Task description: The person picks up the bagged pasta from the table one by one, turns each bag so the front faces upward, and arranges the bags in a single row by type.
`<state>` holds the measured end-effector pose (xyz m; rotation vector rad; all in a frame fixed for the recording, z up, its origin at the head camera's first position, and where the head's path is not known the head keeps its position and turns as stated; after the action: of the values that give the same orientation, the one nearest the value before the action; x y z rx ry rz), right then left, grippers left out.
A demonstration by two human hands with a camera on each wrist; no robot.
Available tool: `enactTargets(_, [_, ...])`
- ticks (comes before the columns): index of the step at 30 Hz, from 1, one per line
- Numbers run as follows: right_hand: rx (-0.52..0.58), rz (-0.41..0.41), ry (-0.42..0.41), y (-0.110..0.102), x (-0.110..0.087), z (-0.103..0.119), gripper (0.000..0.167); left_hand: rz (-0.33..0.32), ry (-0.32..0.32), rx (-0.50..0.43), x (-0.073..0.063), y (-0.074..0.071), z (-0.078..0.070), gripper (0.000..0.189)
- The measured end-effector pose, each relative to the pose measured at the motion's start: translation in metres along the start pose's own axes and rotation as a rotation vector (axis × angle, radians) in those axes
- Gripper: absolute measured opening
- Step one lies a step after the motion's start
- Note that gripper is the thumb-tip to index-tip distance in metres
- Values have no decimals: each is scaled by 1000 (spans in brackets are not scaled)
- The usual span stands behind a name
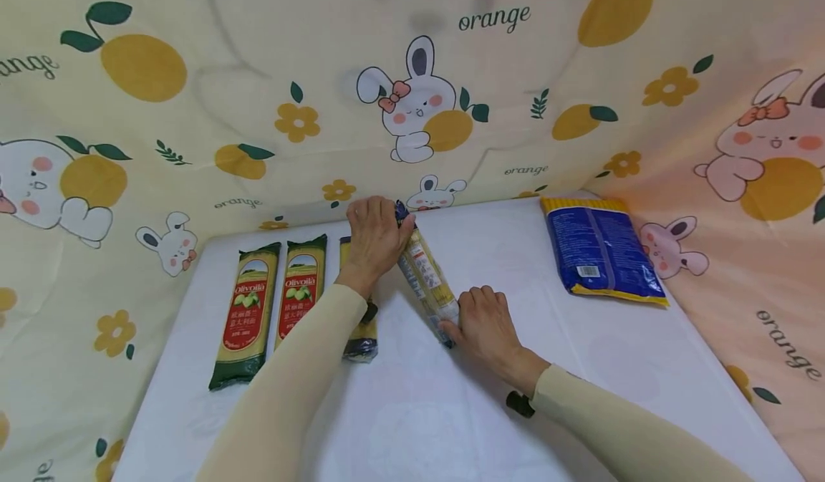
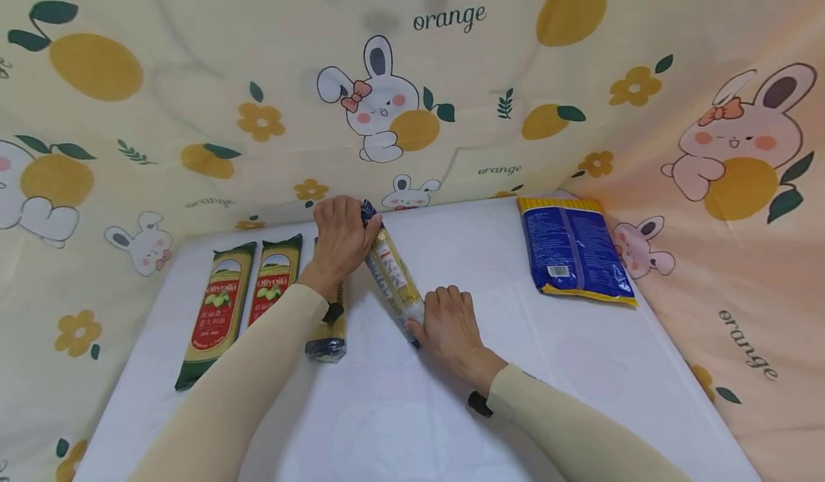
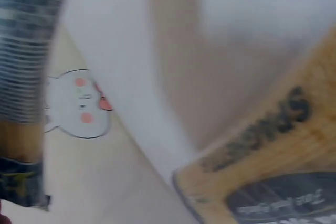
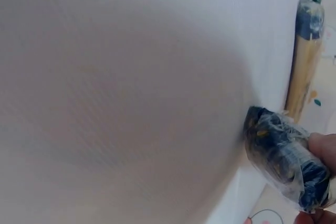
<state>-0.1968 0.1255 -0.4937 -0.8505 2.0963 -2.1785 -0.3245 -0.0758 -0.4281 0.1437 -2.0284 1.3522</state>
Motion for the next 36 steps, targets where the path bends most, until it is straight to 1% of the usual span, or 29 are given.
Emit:
enactTargets(4, [-60, -48, -24, 0, 6, 0, 54, 55, -108, -21, 5, -9, -6, 49])
enactTargets(7, [-120, -89, -54, -1, 11, 3, 54, 73, -182, -25, 8, -17, -12, 53])
enactTargets(10, [-173, -130, -72, -2, 14, 8, 54, 78, -228, -22, 11, -23, -19, 58])
enactTargets(12, [-194, -156, -74, -2, 16, 11, 54, 71, -241, -24, 13, -27, -22, 60])
enactTargets(15, [-215, -185, -72, -2, 17, 16, 52, 53, -246, -16, 16, -30, -27, 60])
enactTargets(17, [-229, -191, -73, -3, 17, 19, 51, 40, -243, -7, 17, -31, -29, 58])
enactTargets(19, [-244, -182, -76, -3, 17, 22, 50, 30, -236, 10, 17, -33, -30, 58])
enactTargets(23, [-269, -157, -88, -2, 15, 26, 49, 30, -218, 35, 18, -35, -32, 56])
enactTargets(27, [-259, -159, -95, -2, 14, 28, 50, 44, -194, 9, 19, -36, -36, 47])
enactTargets(33, [-249, -222, -108, -2, 10, 29, 57, 44, -127, -37, 22, -39, -44, 35])
enactTargets(34, [-245, -230, -111, -3, 9, 28, 58, 48, -126, -44, 22, -39, -45, 34])
enactTargets(36, [-225, -219, -121, -4, 8, 27, 60, 55, -127, -56, 22, -40, -45, 34])
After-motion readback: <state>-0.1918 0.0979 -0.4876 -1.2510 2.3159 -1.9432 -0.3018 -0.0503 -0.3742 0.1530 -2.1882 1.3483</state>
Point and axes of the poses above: each hand's wrist, its own x-axis towards the middle knuckle, its own y-axis out of the palm, z = x × y, the point moved 4 cm from there along x, towards the middle knuckle, and after that the axes turned 12 degrees about -x, right-handed, at the moved point
